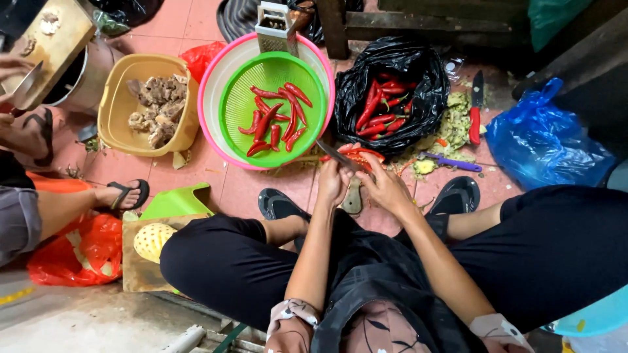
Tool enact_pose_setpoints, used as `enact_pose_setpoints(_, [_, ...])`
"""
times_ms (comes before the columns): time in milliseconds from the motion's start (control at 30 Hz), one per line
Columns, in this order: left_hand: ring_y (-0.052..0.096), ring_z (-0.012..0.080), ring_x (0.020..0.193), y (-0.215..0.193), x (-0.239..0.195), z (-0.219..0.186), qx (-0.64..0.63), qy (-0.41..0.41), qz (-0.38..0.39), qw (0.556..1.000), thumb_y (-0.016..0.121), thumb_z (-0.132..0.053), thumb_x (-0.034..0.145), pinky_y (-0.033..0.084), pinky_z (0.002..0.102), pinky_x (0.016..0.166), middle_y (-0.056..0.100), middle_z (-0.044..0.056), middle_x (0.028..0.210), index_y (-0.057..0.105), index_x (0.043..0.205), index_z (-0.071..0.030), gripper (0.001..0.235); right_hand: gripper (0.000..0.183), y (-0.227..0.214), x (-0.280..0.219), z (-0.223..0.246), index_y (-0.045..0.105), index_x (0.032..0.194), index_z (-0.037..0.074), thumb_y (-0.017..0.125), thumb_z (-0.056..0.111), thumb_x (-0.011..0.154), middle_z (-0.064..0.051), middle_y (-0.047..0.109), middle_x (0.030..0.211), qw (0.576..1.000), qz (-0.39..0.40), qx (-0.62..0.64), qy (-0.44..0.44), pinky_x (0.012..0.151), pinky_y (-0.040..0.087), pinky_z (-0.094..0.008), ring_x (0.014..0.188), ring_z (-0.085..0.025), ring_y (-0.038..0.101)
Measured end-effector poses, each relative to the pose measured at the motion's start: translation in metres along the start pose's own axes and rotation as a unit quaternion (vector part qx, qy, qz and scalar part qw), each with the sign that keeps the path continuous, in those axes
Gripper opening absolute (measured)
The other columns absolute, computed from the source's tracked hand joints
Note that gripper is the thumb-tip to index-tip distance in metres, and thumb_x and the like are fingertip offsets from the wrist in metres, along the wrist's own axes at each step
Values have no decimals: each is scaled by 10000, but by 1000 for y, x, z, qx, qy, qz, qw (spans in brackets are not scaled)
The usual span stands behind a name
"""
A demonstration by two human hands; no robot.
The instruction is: The recorder is removing the stems from red chili peppers using a knife and placing them into a colander.
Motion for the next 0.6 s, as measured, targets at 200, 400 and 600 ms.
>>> enact_pose_setpoints(200, [700,386,1098,-54,29,40,-58,-40,-25,997,499,-460,1072,525,567,1004,727,219,1122,695,1221,-84,449,495,-5,-2,6,473,1501,386,542,448,1014,-191,620,1384,999,22,40,13,1055,453,-593,1249,-467,567])
enact_pose_setpoints(400, [726,360,1019,-60,33,34,31,-34,-45,998,481,-431,1063,577,501,920,725,252,1132,654,1258,-20,487,452,22,10,-19,549,1468,329,556,368,1019,-172,615,1400,996,27,84,7,1089,437,-577,1295,-458,531])
enact_pose_setpoints(600, [774,273,736,-107,59,69,-55,-8,-132,990,581,-357,1023,637,438,753,721,77,735,667,917,-136,260,417,25,2,-20,597,1413,418,573,458,998,-9,637,1381,997,-15,52,51,1086,461,-503,1275,-322,575])
Point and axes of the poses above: each hand's wrist, its own x-axis towards the middle knuckle, its own y-axis out of the palm, z = x × y, the point moved 7 cm from there along x, towards the middle knuckle
